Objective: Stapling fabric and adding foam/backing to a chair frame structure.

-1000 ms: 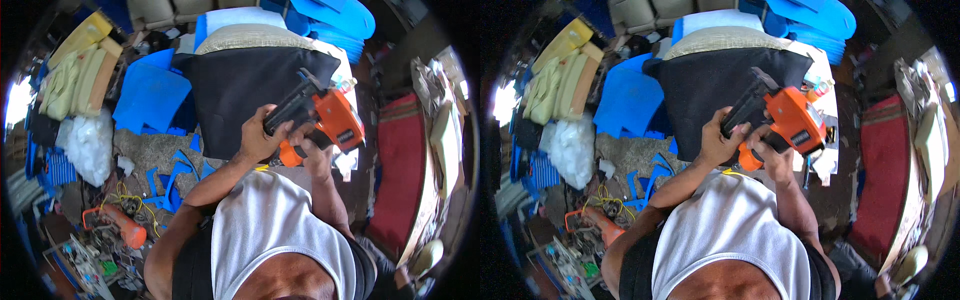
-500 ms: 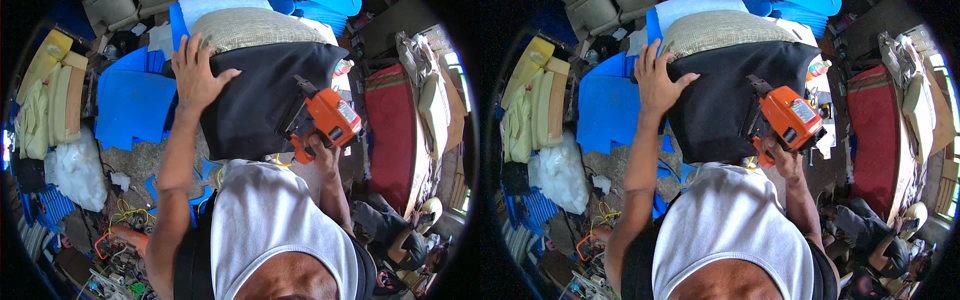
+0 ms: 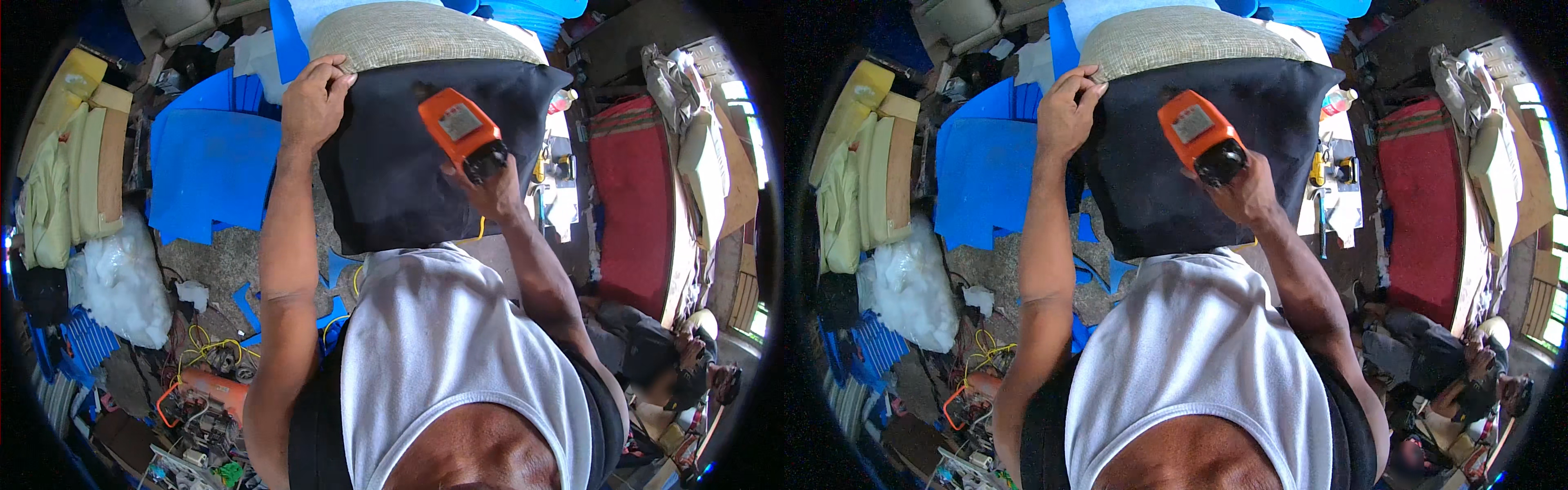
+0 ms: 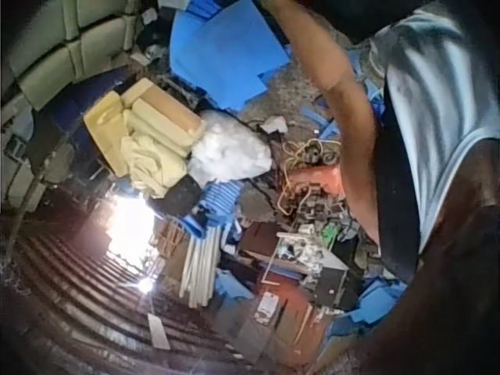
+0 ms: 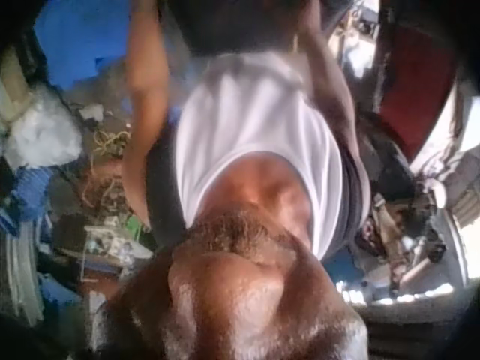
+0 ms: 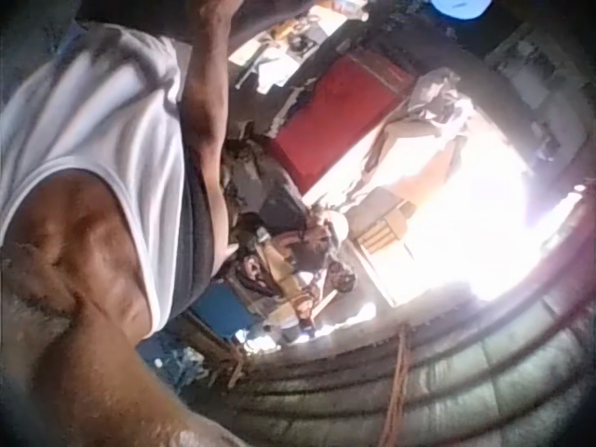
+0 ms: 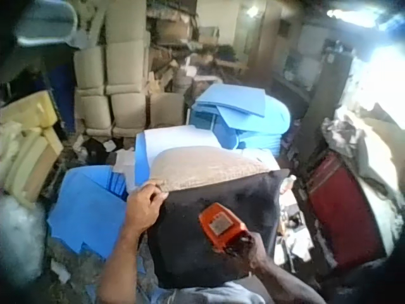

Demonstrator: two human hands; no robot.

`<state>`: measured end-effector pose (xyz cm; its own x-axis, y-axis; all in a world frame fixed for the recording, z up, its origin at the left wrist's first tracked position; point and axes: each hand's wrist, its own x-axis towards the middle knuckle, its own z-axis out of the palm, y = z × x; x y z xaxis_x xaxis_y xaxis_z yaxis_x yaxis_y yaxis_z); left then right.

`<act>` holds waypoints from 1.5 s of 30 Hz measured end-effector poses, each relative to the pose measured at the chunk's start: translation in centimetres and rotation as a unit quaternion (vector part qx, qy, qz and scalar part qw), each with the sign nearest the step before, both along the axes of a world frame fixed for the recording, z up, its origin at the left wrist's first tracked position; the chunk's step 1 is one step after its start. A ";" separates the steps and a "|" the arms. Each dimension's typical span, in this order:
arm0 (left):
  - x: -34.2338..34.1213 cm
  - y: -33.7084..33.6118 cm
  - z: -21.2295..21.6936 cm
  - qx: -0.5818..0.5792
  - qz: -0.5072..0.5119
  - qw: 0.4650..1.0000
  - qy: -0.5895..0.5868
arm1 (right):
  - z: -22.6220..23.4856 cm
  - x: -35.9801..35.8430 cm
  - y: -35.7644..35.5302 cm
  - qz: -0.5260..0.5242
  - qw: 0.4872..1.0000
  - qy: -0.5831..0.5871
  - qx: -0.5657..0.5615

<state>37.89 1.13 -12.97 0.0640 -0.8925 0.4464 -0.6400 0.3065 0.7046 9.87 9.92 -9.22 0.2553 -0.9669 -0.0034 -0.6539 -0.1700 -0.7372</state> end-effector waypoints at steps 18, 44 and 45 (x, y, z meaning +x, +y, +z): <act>0.8 -0.6 -1.2 -0.041 -0.011 0.999 -0.001 | -2.7 4.9 -2.8 0.044 0.998 -0.042 -0.021; -10.4 -6.2 3.0 0.024 -0.014 0.937 -0.349 | -1.2 -16.2 -4.6 -0.128 0.989 -0.014 -0.074; -10.4 -6.1 3.5 0.053 -0.015 0.947 -0.316 | -1.8 -16.7 -5.4 -0.111 0.990 -0.049 -0.072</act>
<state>27.45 -5.00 -9.48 -0.2126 -0.9316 0.2949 -0.9365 0.2804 0.2107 -6.84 4.54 -11.04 0.0286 -0.9878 0.1528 -0.6130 -0.1381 -0.7779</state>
